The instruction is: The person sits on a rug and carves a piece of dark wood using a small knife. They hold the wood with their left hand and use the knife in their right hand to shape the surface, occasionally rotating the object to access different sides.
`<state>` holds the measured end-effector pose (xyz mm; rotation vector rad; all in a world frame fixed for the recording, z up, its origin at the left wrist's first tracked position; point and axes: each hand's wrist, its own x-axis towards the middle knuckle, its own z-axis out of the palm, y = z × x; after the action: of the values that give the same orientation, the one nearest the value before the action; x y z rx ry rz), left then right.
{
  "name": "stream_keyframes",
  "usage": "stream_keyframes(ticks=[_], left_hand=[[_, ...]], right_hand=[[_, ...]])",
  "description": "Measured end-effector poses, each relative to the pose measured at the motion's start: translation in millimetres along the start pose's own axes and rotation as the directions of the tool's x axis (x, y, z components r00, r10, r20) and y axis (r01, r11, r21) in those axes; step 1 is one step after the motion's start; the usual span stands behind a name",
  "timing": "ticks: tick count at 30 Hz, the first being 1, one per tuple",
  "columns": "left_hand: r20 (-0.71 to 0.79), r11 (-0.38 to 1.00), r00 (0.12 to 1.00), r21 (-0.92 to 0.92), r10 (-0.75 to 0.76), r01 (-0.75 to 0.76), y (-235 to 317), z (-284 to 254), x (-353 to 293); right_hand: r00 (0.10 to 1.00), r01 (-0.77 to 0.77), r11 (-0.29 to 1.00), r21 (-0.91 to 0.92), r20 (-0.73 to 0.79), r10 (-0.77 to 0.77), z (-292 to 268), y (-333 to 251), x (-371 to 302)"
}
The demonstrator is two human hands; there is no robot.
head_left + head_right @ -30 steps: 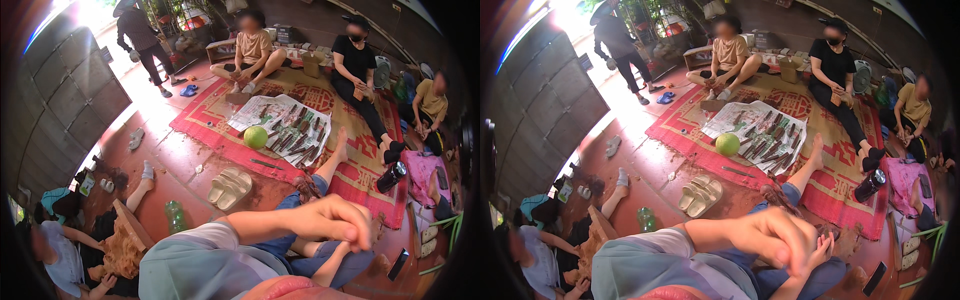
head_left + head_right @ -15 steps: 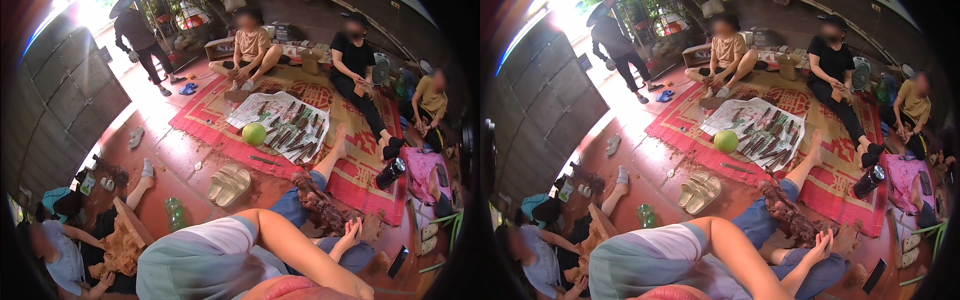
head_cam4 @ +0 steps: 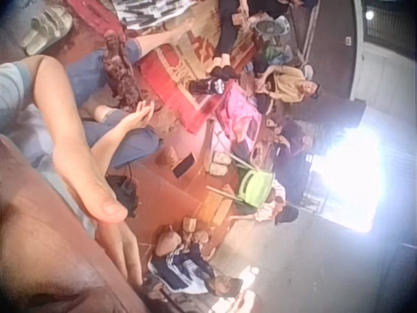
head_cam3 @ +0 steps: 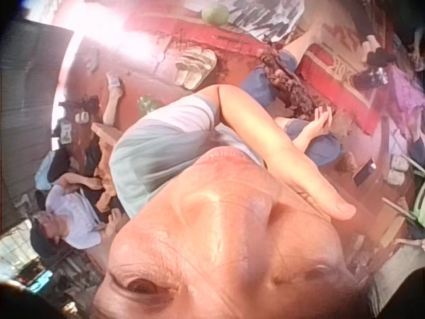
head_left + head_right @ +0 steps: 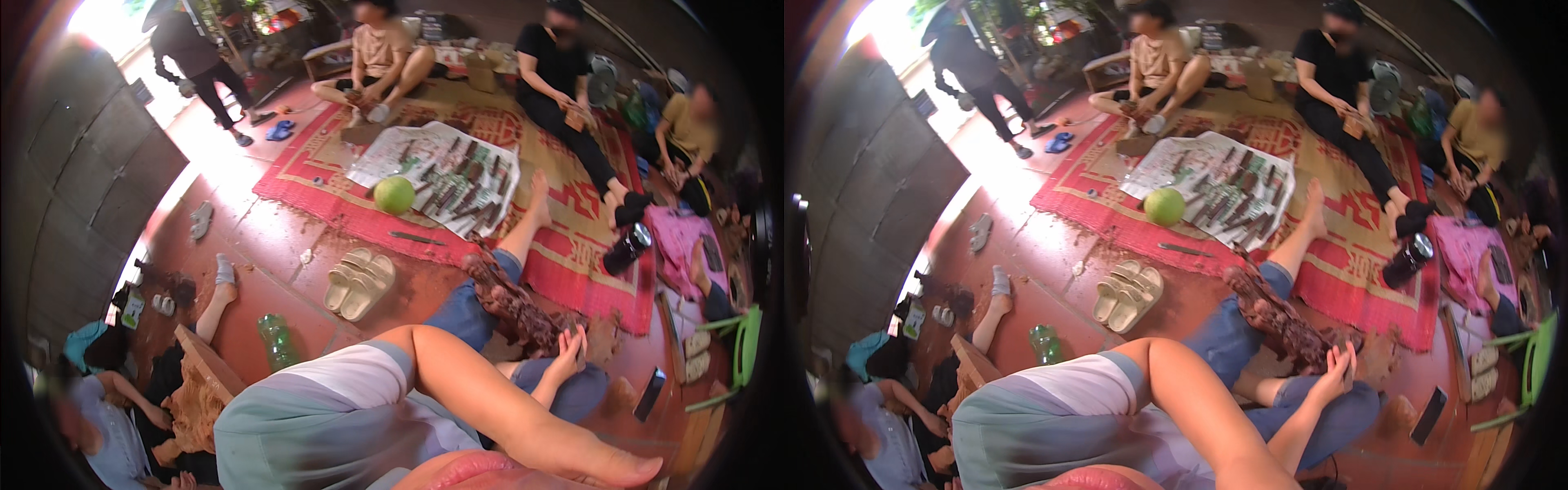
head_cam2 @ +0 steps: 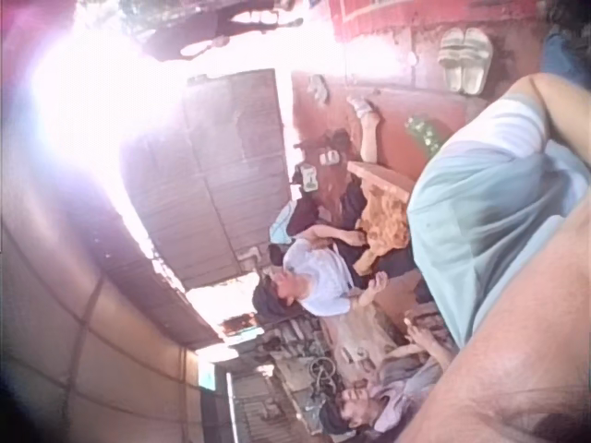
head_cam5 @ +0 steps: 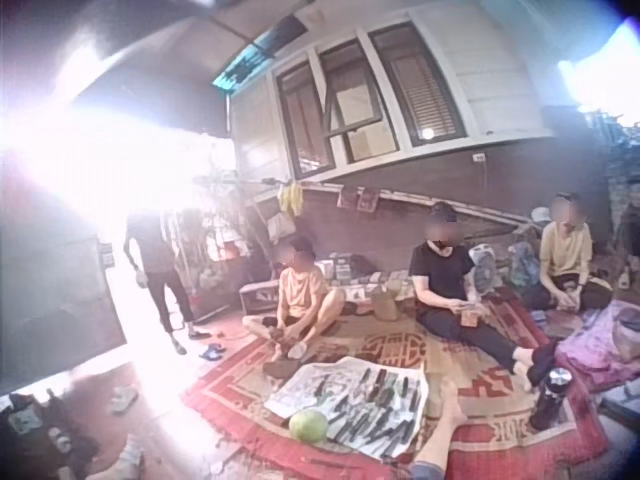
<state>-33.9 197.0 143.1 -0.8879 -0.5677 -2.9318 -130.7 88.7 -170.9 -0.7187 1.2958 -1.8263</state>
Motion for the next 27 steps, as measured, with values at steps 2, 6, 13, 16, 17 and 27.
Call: stream_keyframes(ticks=[2, 6, 13, 16, 17, 27], left_hand=[[0.031, 0.984, 0.996, -0.157, -0.086, 0.089, -1, -6, 1], [0.051, 0.907, 0.978, -0.368, -0.202, 0.207, -5, -10, -2], [0.104, 0.775, 0.951, -0.557, -0.292, 0.299, -11, -3, -8], [-0.008, 0.822, 0.996, 0.564, -0.091, 0.080, -11, -66, -49], [-0.224, 0.810, 0.969, 0.544, -0.108, 0.216, -9, -79, -74], [-0.933, 0.906, 0.307, 0.043, 0.187, -0.421, -31, -219, -273]], right_hand=[[1.000, 0.005, 0.999, -0.037, -0.006, -0.005, -5, -3, 4], [1.000, 0.005, 0.999, -0.037, 0.011, -0.004, -1, 0, 3], [0.999, 0.024, 0.998, 0.055, -0.024, -0.022, 2, 0, 0], [0.998, 0.058, 0.996, 0.068, -0.043, -0.055, 2, -13, -8], [0.998, 0.016, 0.999, 0.049, -0.064, -0.013, -7, -13, -11], [0.988, -0.154, 0.981, 0.115, 0.046, 0.150, 6, -2, -51]])
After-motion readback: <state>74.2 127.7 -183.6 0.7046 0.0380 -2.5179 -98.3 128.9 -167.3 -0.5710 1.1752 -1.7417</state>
